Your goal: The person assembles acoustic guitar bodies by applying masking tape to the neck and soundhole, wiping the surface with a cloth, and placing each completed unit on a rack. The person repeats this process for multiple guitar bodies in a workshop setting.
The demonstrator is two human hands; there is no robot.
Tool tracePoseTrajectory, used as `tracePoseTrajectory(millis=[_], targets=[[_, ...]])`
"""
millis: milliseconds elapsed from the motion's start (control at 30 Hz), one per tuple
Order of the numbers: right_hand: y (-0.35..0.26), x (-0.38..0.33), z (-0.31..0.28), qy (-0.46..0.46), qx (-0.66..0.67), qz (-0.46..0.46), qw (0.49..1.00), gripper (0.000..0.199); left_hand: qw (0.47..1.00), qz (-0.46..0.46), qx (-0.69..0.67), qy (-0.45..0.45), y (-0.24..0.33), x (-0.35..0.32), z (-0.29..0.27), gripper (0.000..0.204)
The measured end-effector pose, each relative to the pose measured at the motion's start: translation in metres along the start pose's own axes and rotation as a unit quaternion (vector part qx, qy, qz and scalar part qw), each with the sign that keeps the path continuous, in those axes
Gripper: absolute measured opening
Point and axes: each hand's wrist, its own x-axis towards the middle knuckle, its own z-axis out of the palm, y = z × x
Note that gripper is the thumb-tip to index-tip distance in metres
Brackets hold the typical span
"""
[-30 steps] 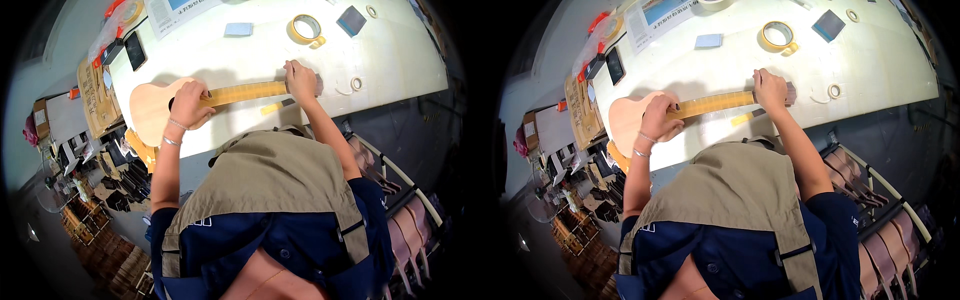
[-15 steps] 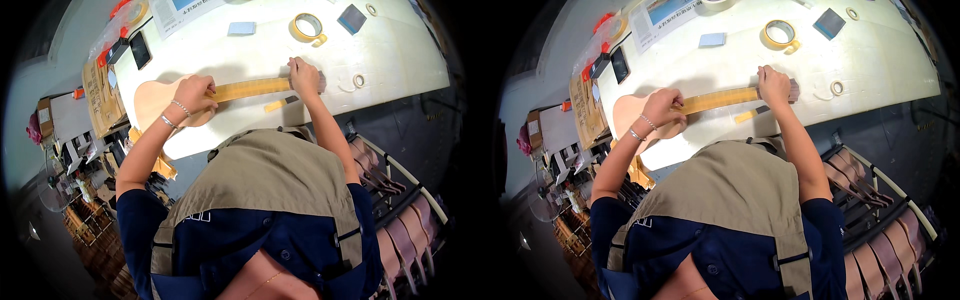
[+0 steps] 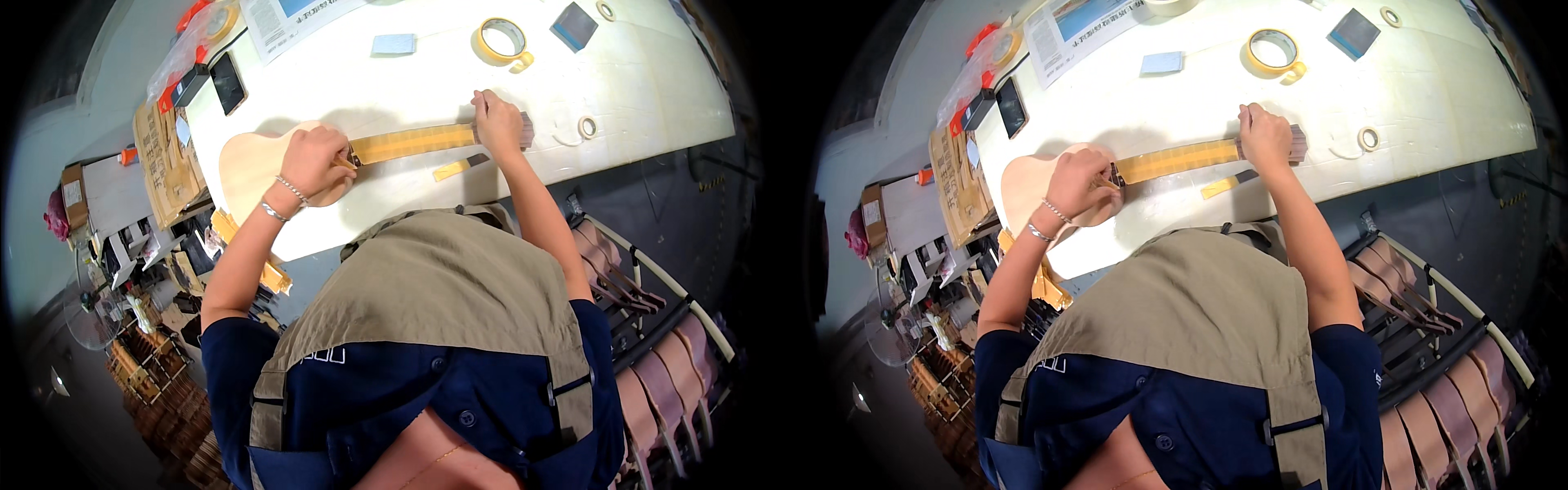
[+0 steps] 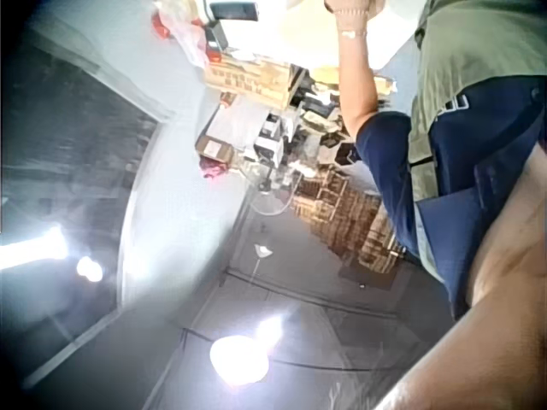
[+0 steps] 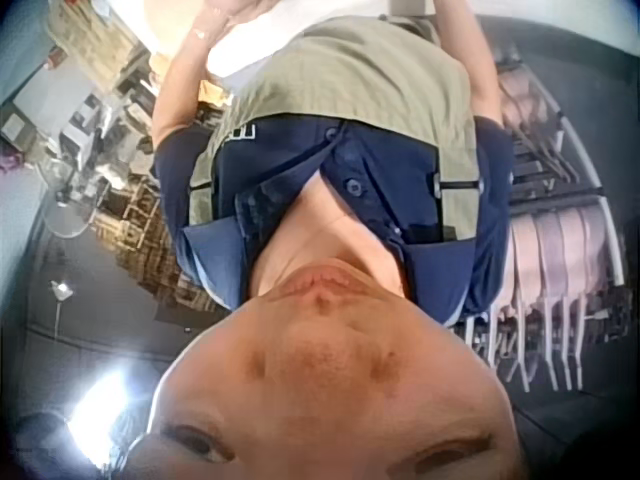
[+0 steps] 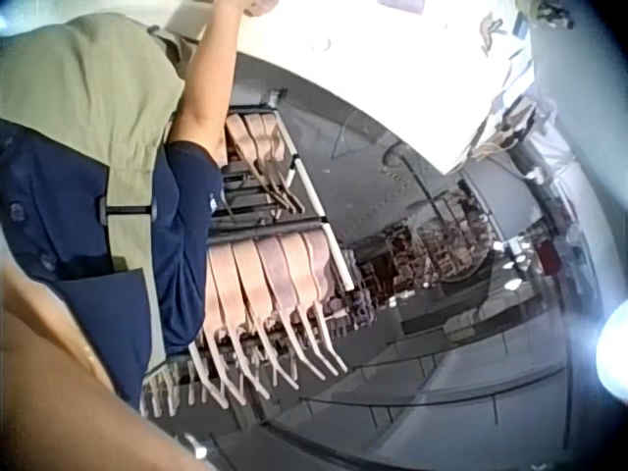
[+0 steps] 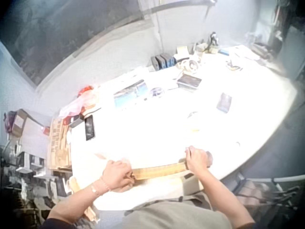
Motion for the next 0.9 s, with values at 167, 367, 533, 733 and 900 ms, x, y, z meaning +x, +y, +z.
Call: tracePoseTrajectory(millis=[167,367,533,733,900], targets=[[-0.005,0.002,-0.006,-0.025,0.008,0.018,0.999,0.028,0.993,0.054,-0.06,-0.081,-0.012,0.002,-0.037,0.025],[-0.009,0.002,-0.008,-0.044,0.025,0.034,0.998,0.028,0.988,0.142,0.043,-0.052,-0.045,-0.035,-0.066,0.019],[-0.006,0.005,-0.01,-0.071,-0.031,0.066,0.995,0.032,0.971,-0.107,-0.034,0.213,-0.069,-0.122,-0.135,0.006],[-0.026,0.003,-0.026,-0.144,-0.011,0.138,0.98,0.038,0.633,-0.501,-0.35,0.476,-0.118,-0.265,-0.009,0.021],[-0.003,0.005,-0.007,-0.139,0.04,0.103,0.984,0.039,0.501,-0.617,-0.277,0.54,-0.103,-0.326,0.137,0.028]])
